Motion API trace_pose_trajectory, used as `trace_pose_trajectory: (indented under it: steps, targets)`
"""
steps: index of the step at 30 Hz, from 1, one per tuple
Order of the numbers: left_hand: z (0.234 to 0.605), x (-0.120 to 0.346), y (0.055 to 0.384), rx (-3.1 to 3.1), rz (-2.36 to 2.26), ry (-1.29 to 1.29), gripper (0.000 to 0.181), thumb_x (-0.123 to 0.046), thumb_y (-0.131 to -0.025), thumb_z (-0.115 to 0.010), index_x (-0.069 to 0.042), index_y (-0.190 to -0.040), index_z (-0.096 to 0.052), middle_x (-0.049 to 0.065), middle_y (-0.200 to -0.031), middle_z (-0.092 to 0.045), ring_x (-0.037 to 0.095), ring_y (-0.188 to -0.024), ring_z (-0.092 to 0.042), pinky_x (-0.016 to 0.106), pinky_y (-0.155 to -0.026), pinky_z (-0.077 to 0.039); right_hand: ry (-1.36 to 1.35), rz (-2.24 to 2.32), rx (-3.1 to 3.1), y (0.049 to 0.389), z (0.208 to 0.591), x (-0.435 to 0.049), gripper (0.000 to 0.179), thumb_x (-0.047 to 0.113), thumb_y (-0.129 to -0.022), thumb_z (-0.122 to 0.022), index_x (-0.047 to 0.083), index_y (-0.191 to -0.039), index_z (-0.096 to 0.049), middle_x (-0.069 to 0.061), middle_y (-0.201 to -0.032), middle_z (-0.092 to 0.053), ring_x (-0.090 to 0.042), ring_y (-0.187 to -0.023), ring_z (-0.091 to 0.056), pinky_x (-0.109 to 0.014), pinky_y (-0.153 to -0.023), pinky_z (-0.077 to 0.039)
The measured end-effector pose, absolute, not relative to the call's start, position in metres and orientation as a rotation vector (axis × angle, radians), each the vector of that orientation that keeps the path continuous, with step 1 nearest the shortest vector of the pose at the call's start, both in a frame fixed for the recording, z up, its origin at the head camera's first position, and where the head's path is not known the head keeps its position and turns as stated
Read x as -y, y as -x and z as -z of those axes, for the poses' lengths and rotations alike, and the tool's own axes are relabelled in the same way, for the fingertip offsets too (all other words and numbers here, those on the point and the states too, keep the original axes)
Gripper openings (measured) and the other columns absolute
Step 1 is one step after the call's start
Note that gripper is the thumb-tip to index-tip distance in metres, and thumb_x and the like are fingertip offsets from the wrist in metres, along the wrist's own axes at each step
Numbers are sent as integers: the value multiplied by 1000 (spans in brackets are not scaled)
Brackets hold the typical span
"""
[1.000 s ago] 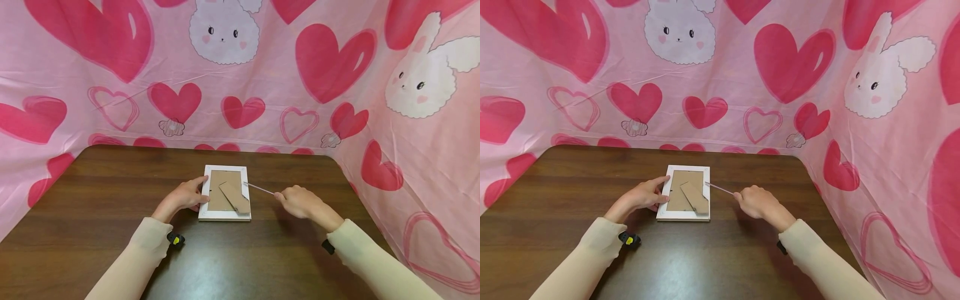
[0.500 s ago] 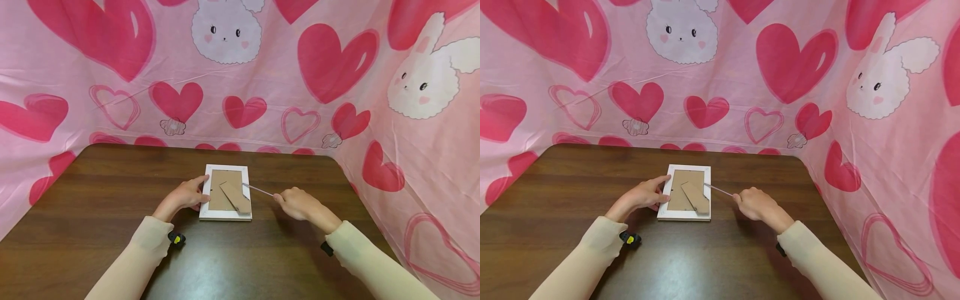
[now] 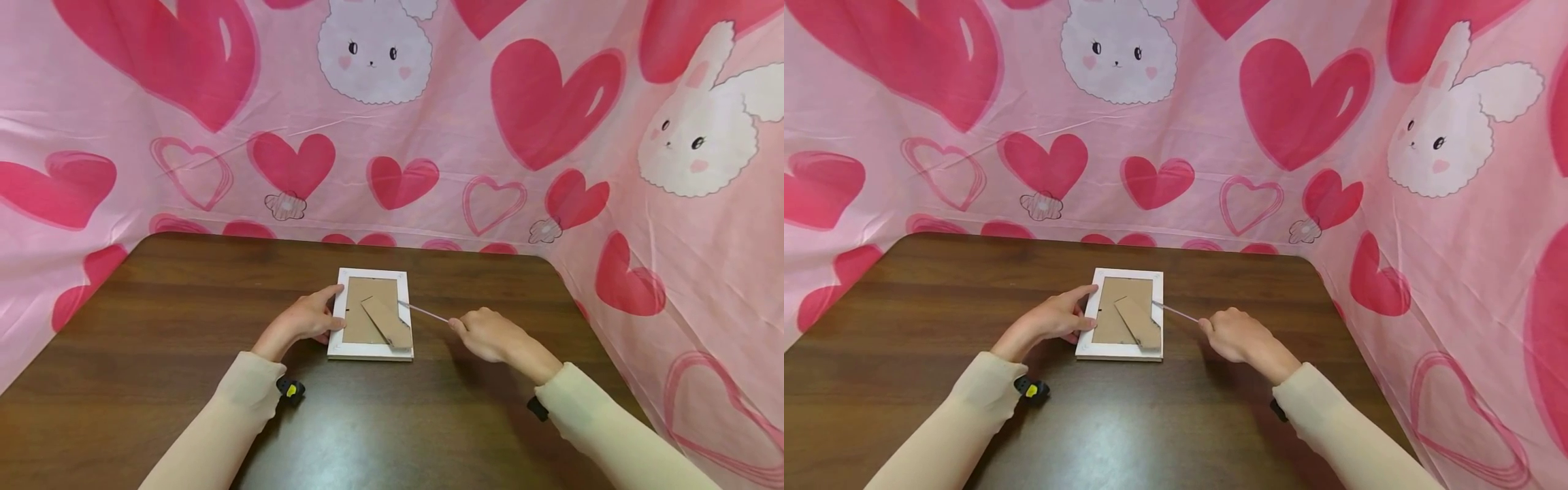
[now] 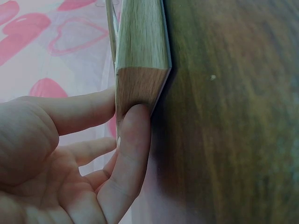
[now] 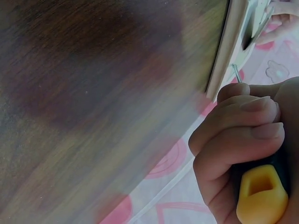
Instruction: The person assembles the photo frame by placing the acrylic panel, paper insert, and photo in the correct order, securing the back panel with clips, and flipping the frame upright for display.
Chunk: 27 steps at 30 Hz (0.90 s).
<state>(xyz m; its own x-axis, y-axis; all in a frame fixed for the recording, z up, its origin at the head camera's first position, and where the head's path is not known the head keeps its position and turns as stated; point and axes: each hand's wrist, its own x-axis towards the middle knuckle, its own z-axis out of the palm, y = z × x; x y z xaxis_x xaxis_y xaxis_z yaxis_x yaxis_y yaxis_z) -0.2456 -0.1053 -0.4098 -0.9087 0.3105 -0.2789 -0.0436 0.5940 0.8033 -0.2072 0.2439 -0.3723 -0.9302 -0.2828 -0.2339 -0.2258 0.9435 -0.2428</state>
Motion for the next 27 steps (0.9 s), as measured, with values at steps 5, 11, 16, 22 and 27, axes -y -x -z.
trace_pose_trajectory:
  steps: [5, 11, 16, 22, 27]
  targets:
    - [410, 106, 246, -2436, -1233, -223, 82, -6, -97, -75, -5, -166, -30, 23, -103, -62, 28, -81, -67, 40, -70, -66, 383, 300, -2826, 208, 370, -244, 43, 37, -114, -46, 8, -101, -74, -2, -89, -67, -19, -88, -64, -46, -83, -55]
    - [411, 105, 247, -2436, -1221, -206, 83, -7, -97, -75, -6, -166, -31, 22, -103, -61, 28, -81, -67, 38, -70, -66, 389, 304, -2829, 209, 367, -244, 44, 37, -114, -45, 7, -100, -74, -4, -92, -67, -20, -90, -64, -47, -86, -55]
    - [410, 104, 246, -2448, -1213, -214, 82, -7, -97, -76, -5, -166, -31, 21, -101, -60, 27, -80, -67, 38, -70, -66, 382, 292, -2828, 208, 368, -244, 43, 38, -114, -46, 7, -108, -76, -4, -102, -72, -22, -101, -69, -50, -90, -57]
    - [410, 104, 244, -2472, -1201, -234, 82, -6, -96, -76, -3, -165, -32, 19, -97, -59, 25, -78, -65, 38, -70, -66, 375, 284, -2821, 209, 371, -243, 42, 38, -113, -47, 8, -103, -75, -3, -92, -67, -20, -90, -65, -47, -85, -55]
    - [412, 105, 246, -2471, -1234, -261, 82, -3, -95, -77, -1, -164, -33, 16, -92, -56, 23, -75, -61, 36, -69, -65, 378, 252, -2828, 209, 371, -239, 43, 37, -114, -46, 12, -86, -68, 0, -78, -58, -20, -78, -60, -43, -76, -52]
